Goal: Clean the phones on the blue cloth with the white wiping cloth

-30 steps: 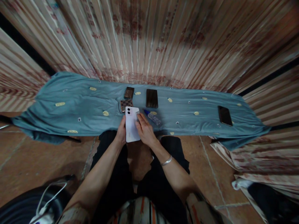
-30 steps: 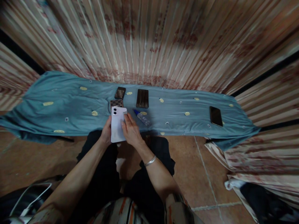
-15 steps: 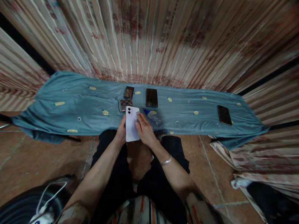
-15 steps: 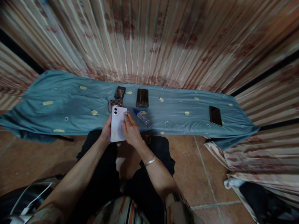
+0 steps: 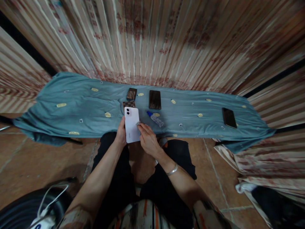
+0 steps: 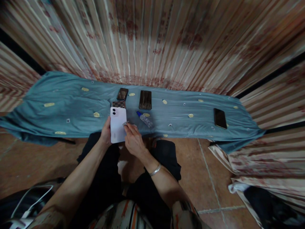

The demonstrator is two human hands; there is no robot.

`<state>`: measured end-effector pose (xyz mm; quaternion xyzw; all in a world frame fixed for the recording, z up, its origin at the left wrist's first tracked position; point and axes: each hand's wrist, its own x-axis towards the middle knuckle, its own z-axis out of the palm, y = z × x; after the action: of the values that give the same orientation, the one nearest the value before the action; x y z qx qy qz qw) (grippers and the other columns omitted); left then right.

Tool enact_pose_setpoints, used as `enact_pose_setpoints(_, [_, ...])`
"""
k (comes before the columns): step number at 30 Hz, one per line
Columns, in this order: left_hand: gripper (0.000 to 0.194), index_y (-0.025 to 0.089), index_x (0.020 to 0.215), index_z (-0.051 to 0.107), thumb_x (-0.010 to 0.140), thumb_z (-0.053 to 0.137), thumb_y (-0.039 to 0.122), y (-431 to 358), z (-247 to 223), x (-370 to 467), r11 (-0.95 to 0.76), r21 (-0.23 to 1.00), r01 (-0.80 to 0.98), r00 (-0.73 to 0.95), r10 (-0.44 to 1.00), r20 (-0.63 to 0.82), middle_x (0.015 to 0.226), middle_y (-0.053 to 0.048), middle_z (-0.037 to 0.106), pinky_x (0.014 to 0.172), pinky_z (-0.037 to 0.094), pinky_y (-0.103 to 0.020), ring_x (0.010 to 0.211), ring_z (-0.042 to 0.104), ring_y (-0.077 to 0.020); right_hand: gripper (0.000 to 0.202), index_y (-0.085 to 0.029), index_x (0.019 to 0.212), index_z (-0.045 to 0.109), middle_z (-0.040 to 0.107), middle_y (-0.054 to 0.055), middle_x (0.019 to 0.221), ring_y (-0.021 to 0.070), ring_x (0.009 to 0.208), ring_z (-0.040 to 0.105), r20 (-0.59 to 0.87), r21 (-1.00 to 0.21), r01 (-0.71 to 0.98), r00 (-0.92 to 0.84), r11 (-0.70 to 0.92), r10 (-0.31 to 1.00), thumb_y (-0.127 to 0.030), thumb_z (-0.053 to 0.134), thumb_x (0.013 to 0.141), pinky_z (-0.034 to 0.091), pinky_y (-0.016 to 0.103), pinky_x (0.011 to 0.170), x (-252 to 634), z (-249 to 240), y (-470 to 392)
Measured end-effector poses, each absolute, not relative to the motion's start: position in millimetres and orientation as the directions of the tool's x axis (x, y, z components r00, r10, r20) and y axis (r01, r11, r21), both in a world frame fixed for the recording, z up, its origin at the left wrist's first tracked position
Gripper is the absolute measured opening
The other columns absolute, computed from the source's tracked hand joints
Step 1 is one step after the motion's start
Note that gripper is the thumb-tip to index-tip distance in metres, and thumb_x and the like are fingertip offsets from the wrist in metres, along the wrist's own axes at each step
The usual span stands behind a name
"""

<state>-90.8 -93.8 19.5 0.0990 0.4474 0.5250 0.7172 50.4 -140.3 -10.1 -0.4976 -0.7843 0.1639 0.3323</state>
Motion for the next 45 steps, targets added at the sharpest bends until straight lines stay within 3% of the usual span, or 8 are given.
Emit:
enact_pose_setpoints(5, [0.055,0.01,0.142,0.057,0.103,0.036,0.043,-95.1,26.1,-87.9,0.425,0.602,-0.676,0.031,0.833,-0.553,0.083,-0.006,0.079,0.078,0.058,-0.029,0.068,0.073,-0.0198,0.051,-0.007,0.138,0.061,0.06,0.018,0.143,0.0287,0.135,0.053,0.358,-0.555,0.686,-0.314,0.471,0.879,-0.01,0.039,0.091,0.042,0.05,0.12,49.9,-6.6,-142.4])
enact_pose_setpoints(11, [0.055,0.009,0.142,0.057,0.103,0.037,0.043,-98.5,30.1,-83.8,0.467,0.553,-0.69,0.099,0.818,-0.567,0.086,-0.008,0.08,0.081,0.058,-0.031,0.07,0.074,-0.0212,0.055,-0.01,0.144,0.055,0.055,0.017,0.15,0.0274,0.142,0.046,0.386,-0.566,0.672,-0.295,0.477,0.874,-0.011,0.04,0.091,0.039,0.05,0.121,47.8,-4.5,-131.4])
enact_pose_setpoints(18, [0.054,0.008,0.139,0.06,0.103,0.037,0.042,-99.0,31.9,-80.9,0.48,0.533,-0.697,0.102,0.802,-0.588,0.091,-0.009,0.081,0.092,0.057,-0.033,0.088,0.077,-0.0245,0.052,-0.006,0.143,0.055,0.053,0.018,0.151,0.0271,0.143,0.045,0.414,-0.53,0.696,-0.287,0.485,0.864,-0.014,0.04,0.094,0.037,0.046,0.123,45.3,-5.6,-116.7])
enact_pose_setpoints(26, [0.058,0.004,0.14,0.057,0.104,0.034,0.043,-97.9,31.4,-83.6,0.507,0.531,-0.679,0.116,0.788,-0.604,0.088,-0.011,0.08,0.084,0.058,-0.03,0.082,0.076,-0.0237,0.05,-0.007,0.141,0.057,0.057,0.018,0.146,0.0267,0.138,0.05,0.432,-0.503,0.668,-0.356,0.549,0.829,-0.011,0.04,0.095,0.042,0.047,0.12,48.6,-3.5,-131.9])
enact_pose_setpoints(36, [0.052,0.007,0.135,0.062,0.103,0.038,0.04,-97.2,24.6,-80.0,0.488,0.545,-0.681,0.12,0.809,-0.575,0.085,-0.009,0.079,0.087,0.058,-0.032,0.085,0.076,-0.0238,0.047,-0.003,0.139,0.058,0.057,0.021,0.145,0.0281,0.136,0.051,0.482,-0.495,0.669,-0.319,0.554,0.816,-0.013,0.038,0.097,0.044,0.047,0.118,48.0,-5.2,-128.0])
enact_pose_setpoints(45, [0.05,0.009,0.13,0.067,0.103,0.037,0.04,-98.0,25.6,-79.7,0.499,0.551,-0.669,0.146,0.814,-0.562,0.088,-0.01,0.08,0.091,0.058,-0.032,0.091,0.076,-0.0241,0.047,-0.012,0.142,0.057,0.057,0.017,0.146,0.0282,0.137,0.049,0.501,-0.535,0.647,-0.275,0.544,0.82,-0.018,0.041,0.098,0.043,0.051,0.118,43.1,-6.3,-119.6])
